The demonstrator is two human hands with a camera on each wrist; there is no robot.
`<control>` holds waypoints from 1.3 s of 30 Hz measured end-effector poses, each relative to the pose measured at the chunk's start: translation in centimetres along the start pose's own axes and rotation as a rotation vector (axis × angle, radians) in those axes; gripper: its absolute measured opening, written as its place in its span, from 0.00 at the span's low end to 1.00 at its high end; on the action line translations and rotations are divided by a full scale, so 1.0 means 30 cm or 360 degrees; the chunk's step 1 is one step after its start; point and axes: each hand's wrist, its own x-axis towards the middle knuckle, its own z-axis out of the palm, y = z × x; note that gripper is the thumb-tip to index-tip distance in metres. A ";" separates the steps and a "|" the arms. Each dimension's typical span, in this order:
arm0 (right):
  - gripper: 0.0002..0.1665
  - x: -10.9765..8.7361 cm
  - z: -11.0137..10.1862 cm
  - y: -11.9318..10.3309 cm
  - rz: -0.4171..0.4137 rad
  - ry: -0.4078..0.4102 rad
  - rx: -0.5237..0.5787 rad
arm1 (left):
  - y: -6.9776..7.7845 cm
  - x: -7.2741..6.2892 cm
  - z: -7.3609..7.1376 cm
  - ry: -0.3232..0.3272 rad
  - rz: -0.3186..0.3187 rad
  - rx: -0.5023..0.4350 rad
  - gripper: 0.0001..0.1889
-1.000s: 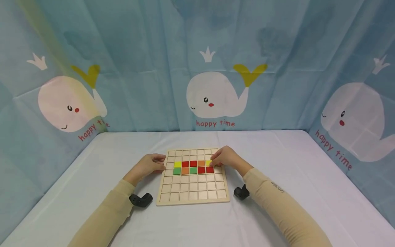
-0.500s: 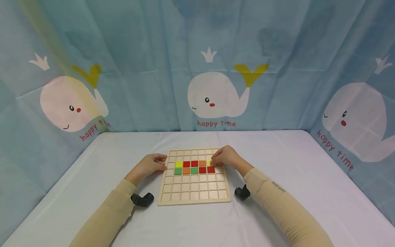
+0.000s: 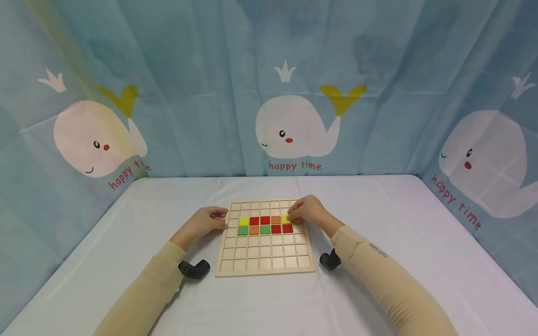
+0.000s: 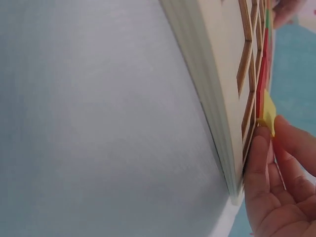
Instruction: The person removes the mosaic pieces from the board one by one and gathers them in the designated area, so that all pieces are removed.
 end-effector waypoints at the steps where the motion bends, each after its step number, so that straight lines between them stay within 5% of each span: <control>1: 0.09 0.000 0.000 0.002 0.0005 -0.0001 0.0025 | 0.001 0.000 0.001 0.0002 0.0000 0.0001 0.29; 14: 0.08 -0.018 -0.004 0.015 0.0058 0.0002 0.0172 | 0.000 -0.003 0.008 0.0003 0.0022 0.0025 0.29; 39: 0.21 -0.045 -0.148 0.055 0.0133 -0.0012 0.0273 | 0.003 0.003 -0.002 -0.0032 0.0004 0.0054 0.31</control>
